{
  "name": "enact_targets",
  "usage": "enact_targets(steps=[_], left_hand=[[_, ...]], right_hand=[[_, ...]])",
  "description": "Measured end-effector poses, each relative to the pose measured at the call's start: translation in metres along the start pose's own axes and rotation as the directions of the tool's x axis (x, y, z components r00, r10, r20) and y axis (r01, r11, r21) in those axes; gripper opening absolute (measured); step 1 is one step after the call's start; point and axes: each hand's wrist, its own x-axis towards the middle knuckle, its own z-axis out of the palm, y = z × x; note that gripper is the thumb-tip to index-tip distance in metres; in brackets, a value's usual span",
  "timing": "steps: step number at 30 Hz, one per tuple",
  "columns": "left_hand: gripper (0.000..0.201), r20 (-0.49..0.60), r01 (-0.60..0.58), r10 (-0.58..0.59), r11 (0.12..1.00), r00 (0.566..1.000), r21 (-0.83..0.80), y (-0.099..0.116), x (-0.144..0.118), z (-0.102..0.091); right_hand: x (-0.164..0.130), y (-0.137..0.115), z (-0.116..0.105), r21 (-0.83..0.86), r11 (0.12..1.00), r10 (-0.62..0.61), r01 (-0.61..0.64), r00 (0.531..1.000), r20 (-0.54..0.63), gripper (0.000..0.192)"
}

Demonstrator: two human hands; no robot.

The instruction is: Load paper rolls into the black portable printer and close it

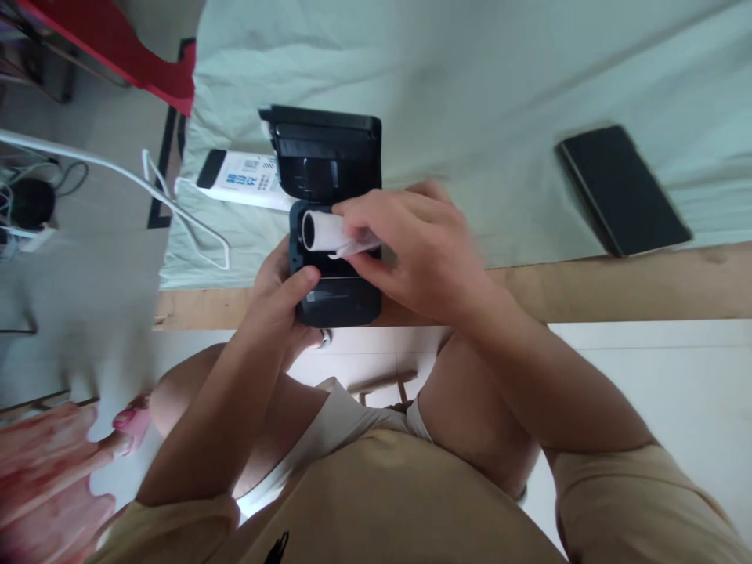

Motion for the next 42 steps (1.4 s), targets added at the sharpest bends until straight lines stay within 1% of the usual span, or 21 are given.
enact_targets(steps=[2, 5, 8, 10, 13, 16, 18, 22, 25, 27, 29, 31, 32, 34, 35, 36, 37, 38, 39, 41, 42], left_hand=[[0.055, -0.012, 0.007, -0.007, 1.0, 1.0, 0.001, 0.001, 0.0, 0.0], [0.056, -0.045, 0.012, -0.011, 1.0, 0.999, 0.011, 0.002, 0.0, 0.001], [0.059, -0.042, 0.016, -0.015, 1.0, 0.999, 0.026, 0.001, 0.001, 0.0], [0.059, -0.025, 0.006, -0.005, 0.999, 1.0, 0.035, -0.001, 0.002, -0.001], [0.058, -0.021, -0.023, 0.024, 0.999, 0.999, 0.038, -0.004, 0.002, -0.001], [0.055, -0.003, -0.075, 0.075, 0.997, 0.997, 0.013, -0.007, 0.001, -0.001], [0.054, 0.042, -0.109, 0.109, 0.994, 0.993, 0.0, -0.009, 0.002, -0.002], [0.055, 0.134, -0.152, 0.152, 0.988, 0.979, -0.008, -0.016, 0.009, -0.01], [0.054, 0.123, -0.191, 0.19, 0.982, 0.974, -0.002, -0.018, 0.013, -0.012], [0.055, 0.089, -0.177, 0.173, 0.984, 0.981, 0.038, -0.018, 0.013, -0.012], [0.058, 0.054, -0.138, 0.133, 0.985, 0.99, 0.1, -0.016, 0.013, -0.01], [0.063, 0.041, -0.117, 0.112, 0.983, 0.993, 0.145, -0.014, 0.012, -0.01], [0.065, 0.041, -0.114, 0.109, 0.982, 0.993, 0.15, -0.014, 0.012, -0.01], [0.07, 0.048, -0.108, 0.102, 0.984, 0.994, 0.141, -0.014, 0.013, -0.011], [0.072, 0.053, -0.101, 0.095, 0.986, 0.994, 0.134, -0.014, 0.013, -0.012], [0.075, 0.06, -0.093, 0.086, 0.987, 0.994, 0.13, -0.015, 0.013, -0.013], [0.078, 0.065, -0.089, 0.081, 0.988, 0.995, 0.13, -0.015, 0.012, -0.013], [0.081, 0.069, -0.087, 0.078, 0.987, 0.995, 0.134, -0.015, 0.012, -0.014], [0.082, 0.071, -0.087, 0.078, 0.986, 0.994, 0.14, -0.015, 0.012, -0.014], [0.083, 0.062, -0.094, 0.085, 0.984, 0.994, 0.154, -0.016, 0.012, -0.015], [0.081, 0.056, -0.102, 0.094, 0.981, 0.994, 0.163, -0.017, 0.012, -0.016]], right_hand=[[0.003, 0.002, 0.005, -0.031, 0.999, -0.036, 0.038, 0.998, 0.054, 0.008], [0.003, 0.006, 0.009, 0.001, 1.0, 0.001, -0.002, 0.994, 0.106, 0.016], [0.0, 0.01, 0.009, 0.053, 0.997, -0.055, 0.053, 0.998, 0.034, 0.017], [-0.001, 0.011, 0.007, 0.051, 0.994, -0.094, 0.095, 0.995, -0.019, 0.014], [-0.002, 0.01, 0.004, 0.041, 0.994, -0.096, 0.098, 0.993, -0.063, 0.012], [-0.003, 0.006, 0.006, 0.02, 0.985, -0.168, 0.172, 0.974, -0.15, 0.011], [-0.005, 0.001, 0.01, -0.005, 0.972, -0.232, 0.235, 0.959, -0.164, 0.011], [-0.009, -0.006, 0.015, -0.014, 0.957, -0.29, 0.29, 0.957, -0.012, 0.008], [-0.009, -0.004, 0.01, 0.076, 0.945, -0.323, 0.318, 0.944, 0.061, 0.007], [-0.007, -0.002, 0.006, 0.175, 0.935, -0.326, 0.307, 0.941, 0.092, 0.01], [-0.007, -0.001, 0.003, 0.244, 0.931, -0.304, 0.271, 0.946, 0.112, 0.008], [-0.007, 0.0, 0.003, 0.278, 0.93, -0.27, 0.24, 0.96, 0.077, 0.005], [-0.008, 0.0, 0.004, 0.287, 0.931, -0.241, 0.227, 0.97, 0.015, 0.006], [-0.009, 0.002, 0.005, 0.281, 0.944, -0.132, 0.175, 0.977, -0.165, 0.009], [-0.01, 0.003, 0.005, 0.262, 0.957, -0.055, 0.121, 0.967, -0.248, 0.011], [-0.011, 0.004, 0.005, 0.237, 0.97, 0.025, 0.048, 0.955, -0.297, 0.013], [-0.011, 0.005, 0.004, 0.215, 0.976, 0.096, -0.029, 0.946, -0.309, 0.017], [-0.011, 0.006, 0.003, 0.201, 0.975, 0.146, -0.089, 0.947, -0.287, 0.022], [-0.011, 0.007, 0.003, 0.204, 0.972, 0.169, -0.119, 0.954, -0.247, 0.03], [-0.012, 0.009, 0.003, 0.271, 0.954, 0.179, -0.13, 0.97, -0.162, 0.045], [-0.012, 0.009, 0.003, 0.329, 0.936, 0.177, -0.121, 0.973, -0.147, 0.048]])
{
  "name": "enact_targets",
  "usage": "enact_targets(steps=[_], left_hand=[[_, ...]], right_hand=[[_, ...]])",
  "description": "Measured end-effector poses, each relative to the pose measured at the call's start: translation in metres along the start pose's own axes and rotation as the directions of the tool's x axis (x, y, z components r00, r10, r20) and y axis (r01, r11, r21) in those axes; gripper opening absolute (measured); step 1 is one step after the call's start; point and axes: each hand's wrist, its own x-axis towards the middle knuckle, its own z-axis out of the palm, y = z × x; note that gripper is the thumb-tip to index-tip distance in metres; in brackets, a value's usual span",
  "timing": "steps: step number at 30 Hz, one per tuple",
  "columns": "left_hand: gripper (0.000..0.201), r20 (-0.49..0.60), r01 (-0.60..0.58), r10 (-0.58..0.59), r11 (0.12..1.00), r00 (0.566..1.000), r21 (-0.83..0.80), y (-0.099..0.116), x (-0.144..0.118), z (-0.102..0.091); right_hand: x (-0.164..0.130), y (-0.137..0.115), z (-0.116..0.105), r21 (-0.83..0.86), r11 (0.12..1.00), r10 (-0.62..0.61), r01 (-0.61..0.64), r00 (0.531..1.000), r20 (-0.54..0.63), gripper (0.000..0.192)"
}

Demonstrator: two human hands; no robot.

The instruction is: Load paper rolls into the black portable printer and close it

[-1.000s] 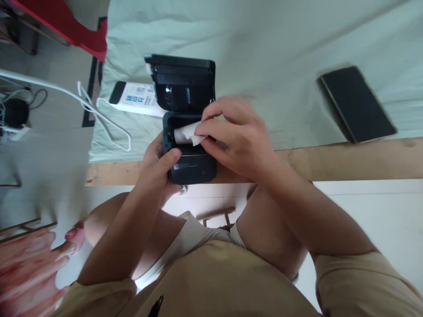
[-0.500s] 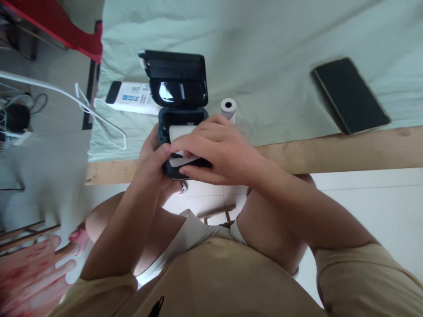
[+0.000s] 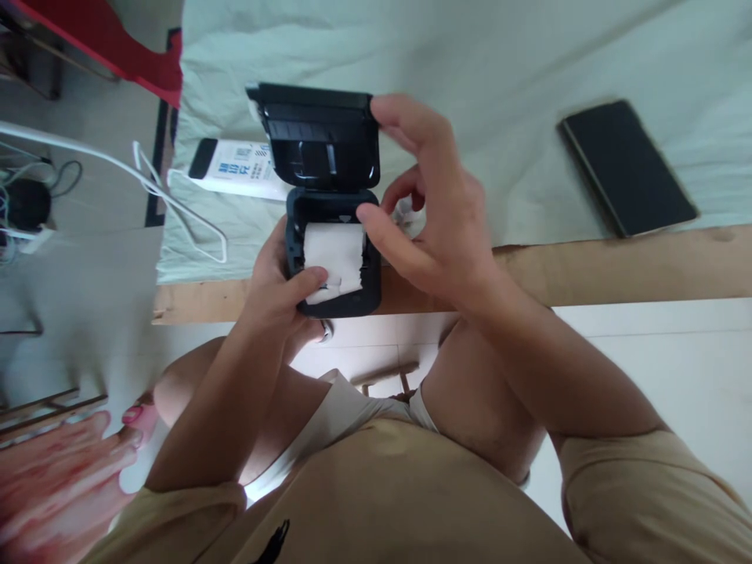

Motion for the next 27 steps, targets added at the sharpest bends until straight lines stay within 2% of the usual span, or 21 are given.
enact_targets(steps=[2, 5, 7, 10, 12, 14, 19, 22, 27], left_hand=[[0.078, -0.011, -0.028, 0.028, 0.999, 1.0, 0.018, -0.002, 0.001, -0.002], [0.078, 0.013, -0.062, 0.061, 0.998, 0.998, 0.022, -0.005, 0.003, -0.004], [0.079, 0.03, -0.067, 0.067, 0.998, 0.997, 0.009, -0.005, 0.003, -0.004], [0.078, 0.029, -0.082, 0.084, 0.995, 0.996, -0.048, -0.003, -0.001, 0.001], [0.07, 0.01, -0.091, 0.093, 0.991, 0.996, -0.1, 0.0, -0.004, 0.005], [0.061, -0.007, -0.093, 0.093, 0.988, 0.996, -0.123, 0.001, -0.005, 0.007], [0.052, 0.023, -0.042, 0.045, 0.991, 0.999, -0.123, 0.004, -0.003, 0.006], [0.053, -0.007, -0.019, 0.019, 0.994, 1.0, -0.107, 0.007, -0.004, 0.007], [0.056, -0.052, -0.049, 0.045, 0.996, 0.998, -0.078, 0.009, -0.006, 0.01]], right_hand=[[-0.001, 0.001, 0.002, 0.131, 0.991, 0.007, -0.003, 1.0, -0.031, 0.042], [-0.002, 0.0, 0.003, 0.188, 0.981, 0.057, -0.039, 0.994, -0.091, 0.015], [-0.002, -0.002, 0.001, 0.114, 0.986, 0.124, -0.118, 0.991, -0.046, 0.03], [0.0, -0.005, -0.001, 0.01, 0.976, 0.213, -0.216, 0.969, 0.13, 0.054], [0.001, -0.006, -0.002, -0.018, 0.969, 0.244, -0.247, 0.939, 0.242, 0.056], [0.001, -0.007, -0.001, -0.008, 0.963, 0.259, -0.268, 0.921, 0.292, 0.054], [-0.002, -0.002, 0.004, 0.017, 0.951, 0.285, -0.309, 0.897, 0.338, 0.054], [-0.004, 0.005, 0.007, -0.061, 0.957, 0.29, -0.285, 0.905, 0.313, 0.054], [-0.007, 0.012, 0.008, -0.209, 0.956, 0.256, -0.203, 0.929, 0.267, 0.056]])
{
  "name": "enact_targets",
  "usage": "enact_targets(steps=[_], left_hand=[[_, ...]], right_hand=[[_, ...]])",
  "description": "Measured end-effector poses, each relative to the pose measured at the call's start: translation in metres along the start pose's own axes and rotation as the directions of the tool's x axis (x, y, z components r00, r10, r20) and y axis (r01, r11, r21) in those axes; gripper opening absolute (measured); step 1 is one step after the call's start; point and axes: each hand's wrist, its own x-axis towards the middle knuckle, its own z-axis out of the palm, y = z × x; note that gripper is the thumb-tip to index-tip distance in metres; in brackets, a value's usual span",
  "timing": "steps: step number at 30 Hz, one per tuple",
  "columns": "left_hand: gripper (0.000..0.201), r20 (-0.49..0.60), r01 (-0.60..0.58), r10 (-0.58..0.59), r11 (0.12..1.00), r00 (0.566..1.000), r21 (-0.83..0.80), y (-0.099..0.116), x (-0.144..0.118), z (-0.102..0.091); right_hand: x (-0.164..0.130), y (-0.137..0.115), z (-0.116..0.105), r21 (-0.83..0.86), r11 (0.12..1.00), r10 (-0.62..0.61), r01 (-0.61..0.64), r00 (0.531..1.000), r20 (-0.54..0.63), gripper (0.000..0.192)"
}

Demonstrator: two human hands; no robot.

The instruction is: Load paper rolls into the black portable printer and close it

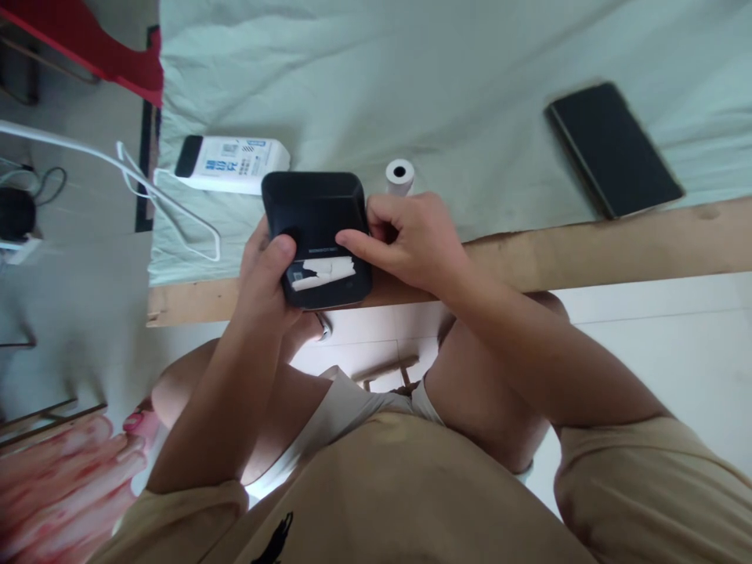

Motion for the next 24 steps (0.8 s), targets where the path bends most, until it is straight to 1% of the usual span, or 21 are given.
enact_targets(steps=[4, 5, 7, 9, 10, 11, 12, 15, 17, 21, 24], left_hand=[[0.061, 0.034, 0.038, -0.037, 0.999, 0.999, -0.032, -0.005, 0.002, -0.003], [0.062, 0.033, 0.049, -0.048, 0.998, 0.998, -0.038, -0.006, 0.003, -0.004], [0.061, 0.012, 0.055, -0.055, 0.997, 0.998, -0.045, -0.007, 0.003, -0.004], [0.06, -0.006, 0.052, -0.053, 0.997, 0.999, -0.05, -0.007, 0.003, -0.003], [0.059, -0.013, 0.049, -0.049, 0.997, 0.999, -0.058, -0.006, 0.003, -0.002], [0.058, -0.02, 0.042, -0.043, 0.997, 0.999, -0.07, -0.006, 0.003, -0.001], [0.058, -0.026, 0.036, -0.038, 0.996, 0.999, -0.083, -0.006, 0.004, 0.0], [0.059, -0.032, 0.05, -0.054, 0.994, 0.998, -0.101, -0.005, 0.006, 0.002], [0.059, -0.048, 0.071, -0.075, 0.993, 0.996, -0.094, -0.006, 0.008, 0.002], [0.045, -0.107, 0.056, -0.067, 0.993, 0.992, -0.109, -0.01, 0.008, -0.003], [0.04, -0.149, 0.041, -0.054, 0.995, 0.987, -0.088, -0.013, 0.008, -0.006]], right_hand=[[-0.002, -0.005, -0.003, -0.004, 0.998, -0.068, 0.068, 0.998, 0.003, 0.053], [-0.003, -0.007, -0.004, 0.008, 0.996, -0.088, 0.089, 0.996, -0.021, 0.051], [-0.004, -0.01, -0.007, 0.034, 0.992, -0.117, 0.121, 0.987, -0.114, 0.047], [-0.005, -0.012, -0.01, 0.061, 0.988, -0.124, 0.14, 0.969, -0.216, 0.046], [-0.005, -0.012, -0.011, 0.073, 0.987, -0.124, 0.145, 0.963, -0.238, 0.045], [-0.004, -0.011, -0.012, 0.078, 0.986, -0.129, 0.15, 0.965, -0.23, 0.044], [-0.004, -0.011, -0.013, 0.075, 0.985, -0.139, 0.156, 0.97, -0.197, 0.043], [-0.001, -0.009, -0.012, 0.038, 0.985, -0.166, 0.168, 0.985, -0.046, 0.043], [0.0, -0.008, -0.012, 0.047, 0.984, -0.171, 0.169, 0.985, 0.029, 0.043], [0.0, -0.006, -0.013, 0.122, 0.972, -0.211, 0.2, 0.974, 0.085, 0.045], [0.0, -0.007, -0.016, 0.079, 0.981, -0.186, 0.179, 0.977, 0.105, 0.045]])
